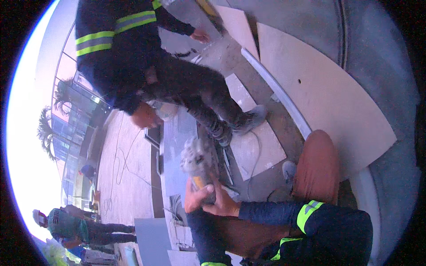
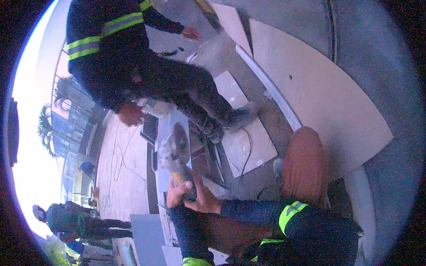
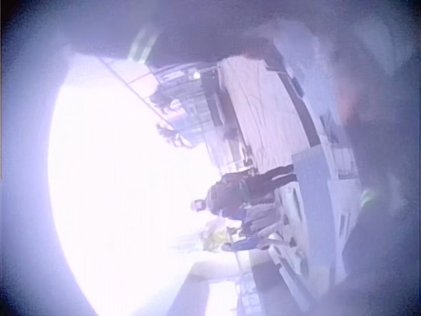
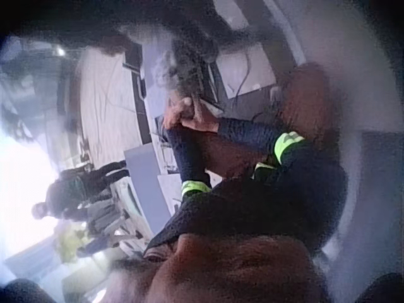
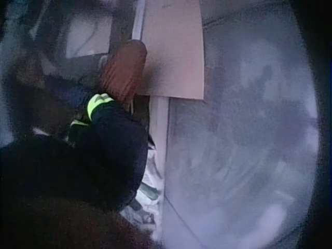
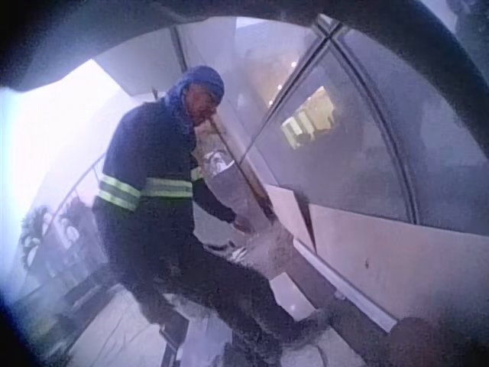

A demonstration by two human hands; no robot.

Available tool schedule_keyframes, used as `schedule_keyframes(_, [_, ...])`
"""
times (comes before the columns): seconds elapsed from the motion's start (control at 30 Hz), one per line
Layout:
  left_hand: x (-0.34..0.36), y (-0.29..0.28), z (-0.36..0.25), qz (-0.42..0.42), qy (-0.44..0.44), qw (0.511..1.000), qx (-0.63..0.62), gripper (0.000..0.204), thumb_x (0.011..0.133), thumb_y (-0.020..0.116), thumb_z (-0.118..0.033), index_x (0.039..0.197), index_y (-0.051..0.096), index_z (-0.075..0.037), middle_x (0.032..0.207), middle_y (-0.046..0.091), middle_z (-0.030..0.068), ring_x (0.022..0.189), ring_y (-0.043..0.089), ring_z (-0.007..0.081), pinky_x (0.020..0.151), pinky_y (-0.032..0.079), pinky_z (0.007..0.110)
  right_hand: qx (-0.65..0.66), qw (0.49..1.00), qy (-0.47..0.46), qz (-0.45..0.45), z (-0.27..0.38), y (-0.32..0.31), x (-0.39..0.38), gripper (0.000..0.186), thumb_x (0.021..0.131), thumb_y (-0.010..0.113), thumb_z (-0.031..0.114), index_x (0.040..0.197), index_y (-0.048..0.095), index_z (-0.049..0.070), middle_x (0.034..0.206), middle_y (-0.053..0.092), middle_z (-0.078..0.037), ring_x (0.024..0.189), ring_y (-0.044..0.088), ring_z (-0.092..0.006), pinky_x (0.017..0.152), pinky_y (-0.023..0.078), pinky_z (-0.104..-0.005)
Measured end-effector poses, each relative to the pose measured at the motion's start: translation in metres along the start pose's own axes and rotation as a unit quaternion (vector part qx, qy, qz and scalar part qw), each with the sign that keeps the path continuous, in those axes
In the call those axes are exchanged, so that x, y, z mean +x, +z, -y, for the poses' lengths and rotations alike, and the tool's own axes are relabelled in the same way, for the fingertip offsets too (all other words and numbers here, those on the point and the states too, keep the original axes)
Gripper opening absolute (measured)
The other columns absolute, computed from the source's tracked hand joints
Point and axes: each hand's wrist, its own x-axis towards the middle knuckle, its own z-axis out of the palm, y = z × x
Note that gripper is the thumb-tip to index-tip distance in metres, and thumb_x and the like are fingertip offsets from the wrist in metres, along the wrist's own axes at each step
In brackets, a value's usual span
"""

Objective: The person uses an angle grinder to cut a large rectangular tile on the floor. They position the tile, cut along a marked line, and then separate the cut piece from the main slab.

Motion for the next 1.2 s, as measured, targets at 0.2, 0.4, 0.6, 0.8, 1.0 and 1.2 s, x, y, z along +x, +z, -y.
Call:
schedule_keyframes(0.2, [-0.032,-0.006,0.035,-0.186,0.108,0.969,-0.122,0.071,0.077,0.082,-0.029,0.135,0.053,0.0,0.113,0.064,0.0127,0.098,0.068,0.0283,0.09,0.057,0.043,-0.016,0.976,0.036,0.213,0.018,-0.01,0.017,0.11,0.081,0.077,0.023,0.168,0.01,0.013,0.13,0.063,-0.033,0.113,0.067,-0.0504,0.097,0.054,-0.0527])
schedule_keyframes(0.4, [-0.052,-0.01,0.048,-0.276,0.142,0.92,-0.238,0.071,0.084,0.073,-0.043,0.14,0.051,-0.004,0.116,0.062,0.0129,0.107,0.067,0.0321,0.103,0.054,0.055,-0.105,0.926,0.033,0.361,0.048,-0.014,0.041,0.114,0.084,0.075,0.022,0.17,0.0,0.019,0.119,0.067,-0.034,0.104,0.069,-0.0506,0.086,0.054,-0.0549])
schedule_keyframes(0.6, [-0.052,-0.024,0.057,-0.261,0.173,0.915,-0.254,0.058,0.091,0.069,-0.043,0.136,0.057,-0.008,0.115,0.067,0.0093,0.106,0.068,0.0282,0.1,0.054,0.052,-0.157,0.927,-0.018,0.341,0.052,-0.007,0.038,0.11,0.085,0.074,0.02,0.17,0.004,0.021,0.107,0.07,-0.03,0.097,0.069,-0.0494,0.078,0.054,-0.0565])
schedule_keyframes(0.8, [-0.054,-0.02,0.062,-0.252,0.16,0.911,-0.286,0.066,0.084,0.071,-0.04,0.139,0.054,-0.008,0.112,0.063,0.0085,0.101,0.067,0.027,0.101,0.053,0.049,-0.187,0.927,-0.004,0.325,0.055,-0.007,0.027,0.111,0.083,0.075,0.016,0.17,0.006,0.023,0.105,0.069,-0.029,0.092,0.069,-0.0485,0.077,0.055,-0.0549])
schedule_keyframes(1.0, [-0.051,-0.008,0.064,-0.252,0.164,0.914,-0.272,0.061,0.092,0.068,-0.042,0.142,0.054,-0.009,0.113,0.068,0.0108,0.102,0.069,0.0297,0.096,0.055,0.049,-0.143,0.938,0.009,0.317,0.054,-0.015,0.032,0.111,0.08,0.076,0.013,0.17,0.011,0.023,0.107,0.069,-0.029,0.091,0.07,-0.0498,0.079,0.055,-0.0549])
schedule_keyframes(1.2, [-0.053,-0.015,0.073,-0.349,0.105,0.894,-0.262,0.061,0.094,0.065,-0.046,0.14,0.054,-0.007,0.118,0.064,0.0108,0.108,0.065,0.0286,0.096,0.053,0.048,-0.08,0.949,0.034,0.303,0.029,-0.006,0.026,0.111,0.077,0.077,0.016,0.169,0.015,0.022,0.111,0.069,-0.03,0.098,0.069,-0.0507,0.084,0.055,-0.055])
